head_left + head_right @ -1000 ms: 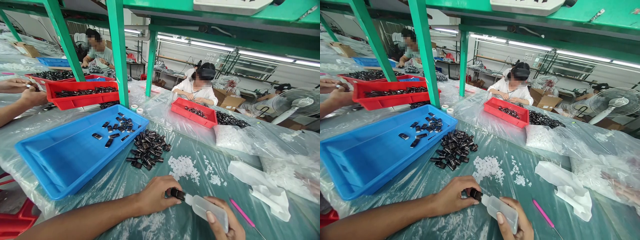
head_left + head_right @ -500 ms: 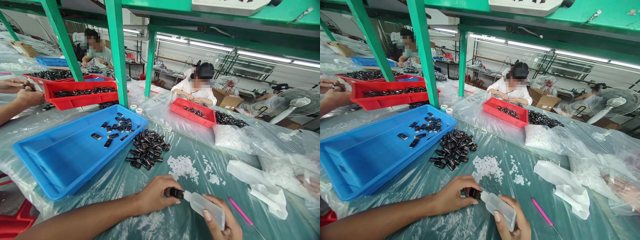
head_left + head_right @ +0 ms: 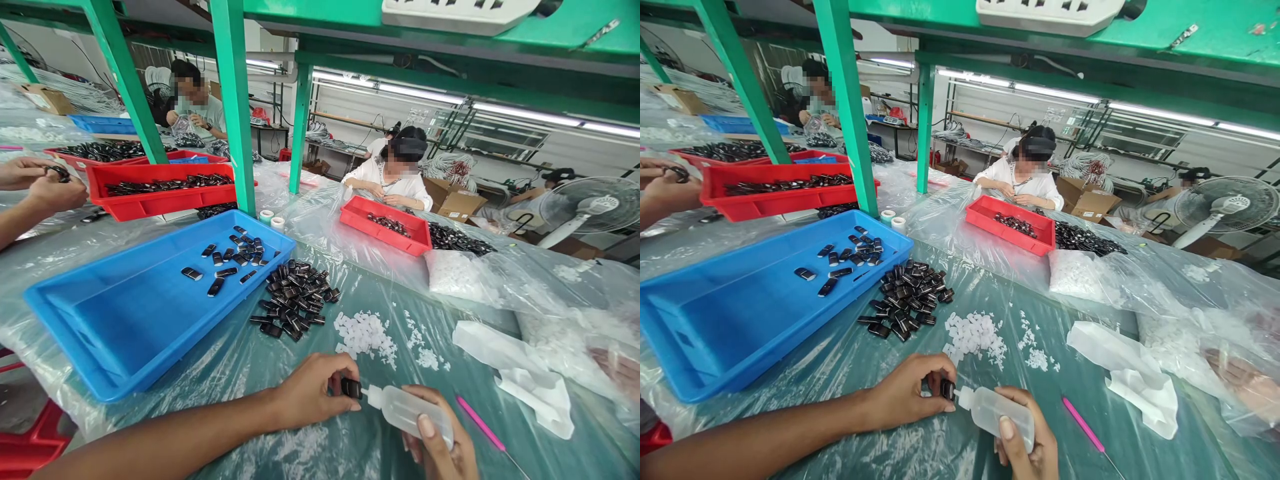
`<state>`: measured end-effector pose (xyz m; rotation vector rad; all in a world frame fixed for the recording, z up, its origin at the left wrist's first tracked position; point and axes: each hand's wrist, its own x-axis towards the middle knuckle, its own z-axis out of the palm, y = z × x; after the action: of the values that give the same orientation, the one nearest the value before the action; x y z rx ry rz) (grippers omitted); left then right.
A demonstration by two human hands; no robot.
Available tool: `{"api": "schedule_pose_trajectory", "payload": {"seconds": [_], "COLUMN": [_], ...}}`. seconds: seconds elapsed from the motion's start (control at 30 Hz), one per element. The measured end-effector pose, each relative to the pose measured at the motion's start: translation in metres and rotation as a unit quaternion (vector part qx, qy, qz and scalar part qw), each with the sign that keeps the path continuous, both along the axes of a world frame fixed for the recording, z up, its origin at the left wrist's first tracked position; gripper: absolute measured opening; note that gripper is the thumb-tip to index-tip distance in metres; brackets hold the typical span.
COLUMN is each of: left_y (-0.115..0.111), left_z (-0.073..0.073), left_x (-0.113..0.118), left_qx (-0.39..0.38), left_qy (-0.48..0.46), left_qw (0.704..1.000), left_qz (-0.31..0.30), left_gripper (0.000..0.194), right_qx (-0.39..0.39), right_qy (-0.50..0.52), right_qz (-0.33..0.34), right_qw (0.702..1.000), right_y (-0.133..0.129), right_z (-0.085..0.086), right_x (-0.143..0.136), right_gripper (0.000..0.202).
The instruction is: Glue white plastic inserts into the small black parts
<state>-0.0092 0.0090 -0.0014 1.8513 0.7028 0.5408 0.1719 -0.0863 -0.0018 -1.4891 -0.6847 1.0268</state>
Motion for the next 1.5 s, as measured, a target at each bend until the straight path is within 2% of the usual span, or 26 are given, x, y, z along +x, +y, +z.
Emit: {"api": "schedule_pose_trajectory", "payload": {"seconds": [0.2,0.37,0.6,0.77,0.9,1.13,1.37,1.5], "left_y": [0.001,0.002,0.002,0.001,0.001,0.001,0.002,0.001], "left_z": [0.0,-0.001,0.0,0.001,0.002,0.001,-0.005,-0.003], "left_x": [0.001,0.0,-0.001,-0.001,-0.002,-0.002,-0.002,-0.002], "left_qx": [-0.009,0.013,0.045,-0.006,0.005,0.01,0.045,0.061], "left_qy": [-0.024,-0.023,-0.016,-0.004,0.012,0.006,0.021,0.041], "left_qw": [1.0,1.0,0.999,1.0,1.0,1.0,0.999,0.997], "left_qz": [-0.009,-0.013,-0.025,-0.019,-0.004,-0.017,0.018,0.02], "left_gripper": [0.019,0.024,0.026,0.023,0.023,0.028,0.032,0.033], "right_qx": [0.032,0.025,0.038,0.057,0.06,0.059,0.031,0.026], "right_qy": [0.138,0.169,0.201,0.298,0.362,0.322,0.244,0.207], "right_qz": [0.004,-0.004,0.0,0.026,0.029,0.03,0.041,0.045], "right_qw": [0.99,0.985,0.979,0.953,0.93,0.944,0.968,0.977], "right_y": [0.006,0.008,0.009,0.01,0.011,0.011,0.012,0.012], "right_z": [-0.001,-0.001,-0.002,0.001,0.003,-0.003,-0.013,-0.014], "right_x": [-0.001,0.001,0.002,0.004,0.007,0.008,0.007,0.004], "right_gripper": [0.044,0.046,0.039,0.034,0.034,0.034,0.036,0.038]}}
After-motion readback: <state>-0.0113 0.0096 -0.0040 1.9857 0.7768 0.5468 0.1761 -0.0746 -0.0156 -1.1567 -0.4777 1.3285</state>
